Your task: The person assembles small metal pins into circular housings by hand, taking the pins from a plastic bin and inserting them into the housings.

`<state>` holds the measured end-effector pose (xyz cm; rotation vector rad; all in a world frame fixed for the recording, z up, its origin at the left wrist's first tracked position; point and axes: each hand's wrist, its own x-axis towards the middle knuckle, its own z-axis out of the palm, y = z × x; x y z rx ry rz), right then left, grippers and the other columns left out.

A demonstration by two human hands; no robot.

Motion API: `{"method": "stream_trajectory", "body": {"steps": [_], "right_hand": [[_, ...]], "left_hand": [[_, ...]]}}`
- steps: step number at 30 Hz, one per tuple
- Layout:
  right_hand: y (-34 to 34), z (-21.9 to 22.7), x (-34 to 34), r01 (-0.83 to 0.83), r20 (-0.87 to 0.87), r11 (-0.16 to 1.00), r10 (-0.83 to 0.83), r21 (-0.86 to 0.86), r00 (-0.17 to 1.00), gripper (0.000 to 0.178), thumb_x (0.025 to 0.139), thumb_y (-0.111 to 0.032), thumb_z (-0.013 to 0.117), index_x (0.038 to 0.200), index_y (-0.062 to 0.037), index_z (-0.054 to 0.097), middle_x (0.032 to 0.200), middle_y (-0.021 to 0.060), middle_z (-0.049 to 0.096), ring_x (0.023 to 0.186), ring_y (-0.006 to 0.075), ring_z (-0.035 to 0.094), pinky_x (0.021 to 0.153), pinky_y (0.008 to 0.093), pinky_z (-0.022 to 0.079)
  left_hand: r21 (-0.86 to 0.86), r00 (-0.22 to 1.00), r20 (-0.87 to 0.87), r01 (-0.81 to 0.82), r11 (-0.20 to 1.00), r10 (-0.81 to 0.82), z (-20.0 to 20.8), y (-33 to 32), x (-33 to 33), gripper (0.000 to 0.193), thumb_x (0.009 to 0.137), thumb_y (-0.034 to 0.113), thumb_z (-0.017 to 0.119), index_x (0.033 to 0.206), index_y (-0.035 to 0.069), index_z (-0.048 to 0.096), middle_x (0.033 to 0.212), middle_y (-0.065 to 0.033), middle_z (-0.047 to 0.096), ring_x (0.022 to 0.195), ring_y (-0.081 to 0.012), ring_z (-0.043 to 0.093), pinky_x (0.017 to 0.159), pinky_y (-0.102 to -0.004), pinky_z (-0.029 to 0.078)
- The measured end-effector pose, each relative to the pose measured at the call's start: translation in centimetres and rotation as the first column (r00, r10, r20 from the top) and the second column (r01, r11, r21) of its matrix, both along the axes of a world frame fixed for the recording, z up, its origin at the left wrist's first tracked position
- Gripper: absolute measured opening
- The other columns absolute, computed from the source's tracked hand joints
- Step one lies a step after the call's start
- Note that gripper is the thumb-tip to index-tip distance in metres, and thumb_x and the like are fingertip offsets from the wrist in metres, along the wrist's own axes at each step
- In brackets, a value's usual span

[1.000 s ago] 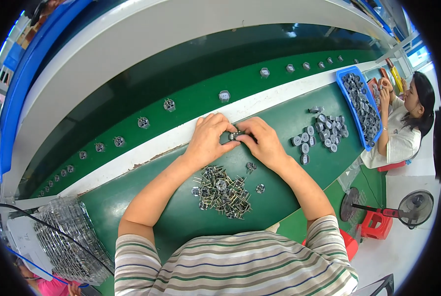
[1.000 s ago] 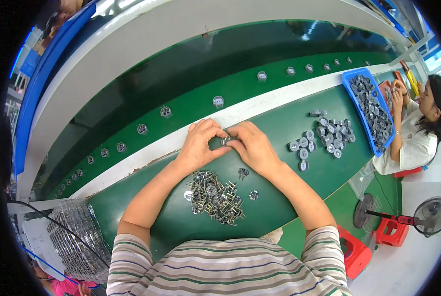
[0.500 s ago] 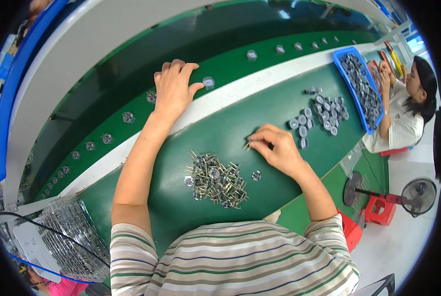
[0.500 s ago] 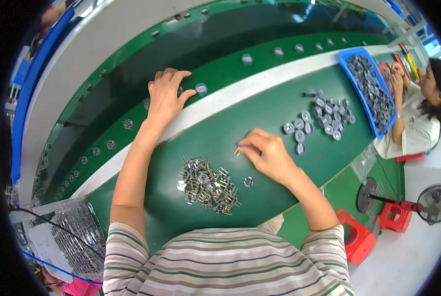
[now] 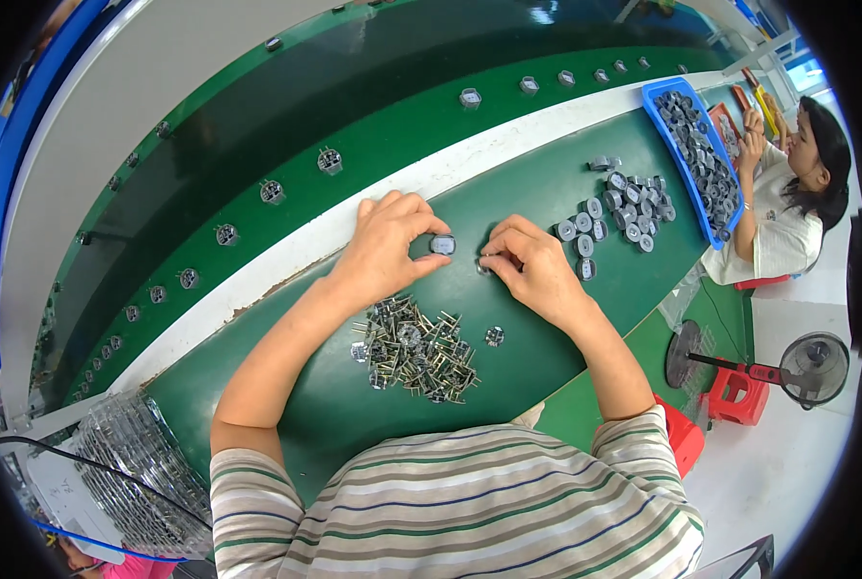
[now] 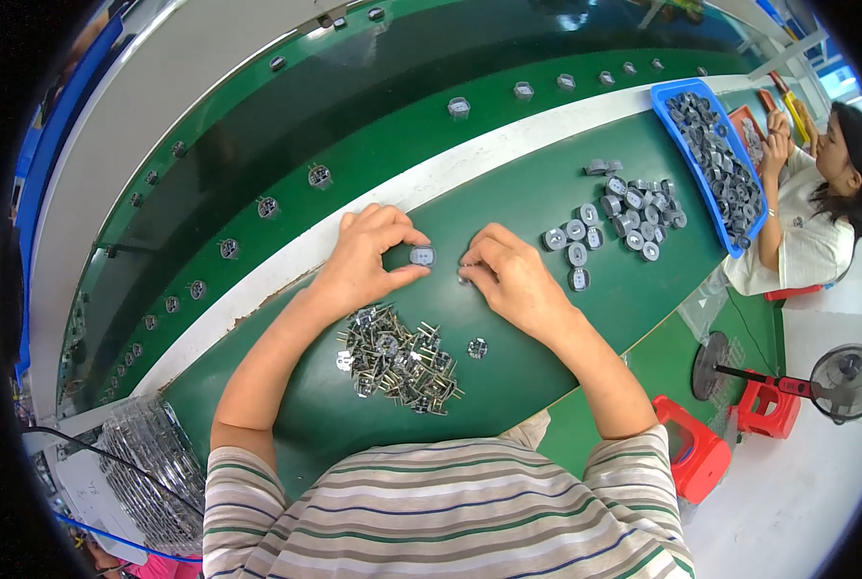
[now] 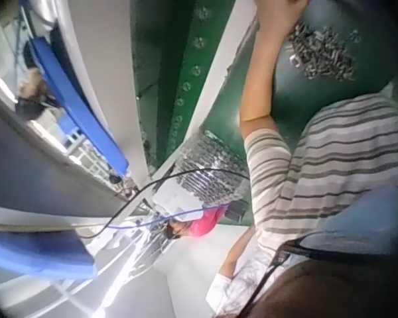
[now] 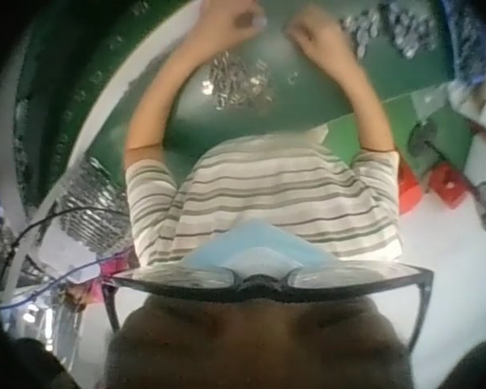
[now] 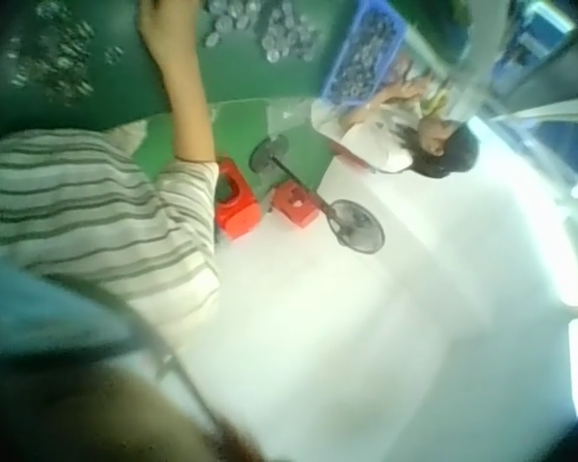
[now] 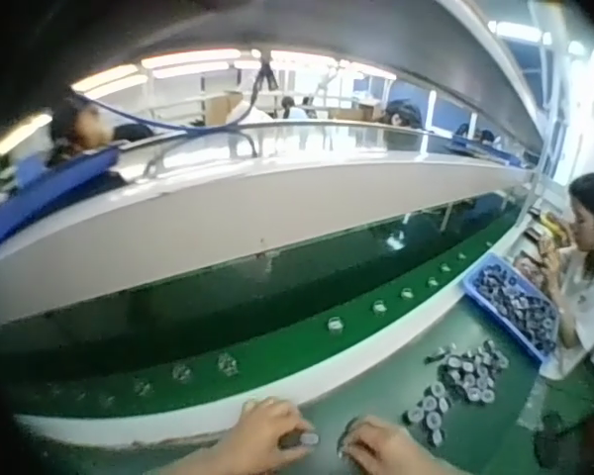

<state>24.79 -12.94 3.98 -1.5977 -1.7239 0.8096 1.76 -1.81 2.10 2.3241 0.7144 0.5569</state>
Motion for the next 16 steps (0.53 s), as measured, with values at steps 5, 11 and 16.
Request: {"method": "stream_trajectory", "body": {"steps": [5,11,16], "right_hand": [[2.8,0.4,-2.5,-0.001,-0.045,0.979,0.011,0.202,0.999,0.011,0.086,-0.003,0.083,0.093,0.0003,0.075,0.095,0.0076,0.071,0.089,0.0215,0.065,0.075,0.0342,0.053],[3.9,-1.2,-2.4,-0.099,0.182,0.929,0.035,0.356,0.983,0.015,0.081,0.000,0.084,0.092,-0.0042,0.074,0.094,0.0046,0.070,0.090,0.0249,0.062,0.076,0.0372,0.049],[3.8,-0.8,-2.7,-0.185,0.315,0.890,0.050,0.417,0.948,0.018,0.078,0.000,0.084,0.091,-0.0076,0.073,0.093,0.0035,0.069,0.089,0.0258,0.061,0.079,0.0390,0.046]], "left_hand": [[-0.002,0.999,0.026,-0.032,0.999,0.032,-0.7,-0.2,-0.2,0.034,0.076,0.023,0.091,0.106,0.013,0.079,0.103,-0.0002,0.062,0.106,-0.0209,0.057,0.092,-0.0399,0.036],[-0.002,0.999,0.022,-0.034,0.999,0.034,-0.9,-0.1,-0.2,0.038,0.074,0.025,0.093,0.106,0.011,0.079,0.102,0.0005,0.062,0.103,-0.0199,0.057,0.091,-0.0395,0.035],[-0.017,0.999,0.011,-0.032,0.999,0.032,-0.7,-0.2,-0.4,0.034,0.076,0.024,0.092,0.105,0.012,0.080,0.102,0.0011,0.062,0.102,-0.0191,0.057,0.092,-0.0395,0.035]]}}
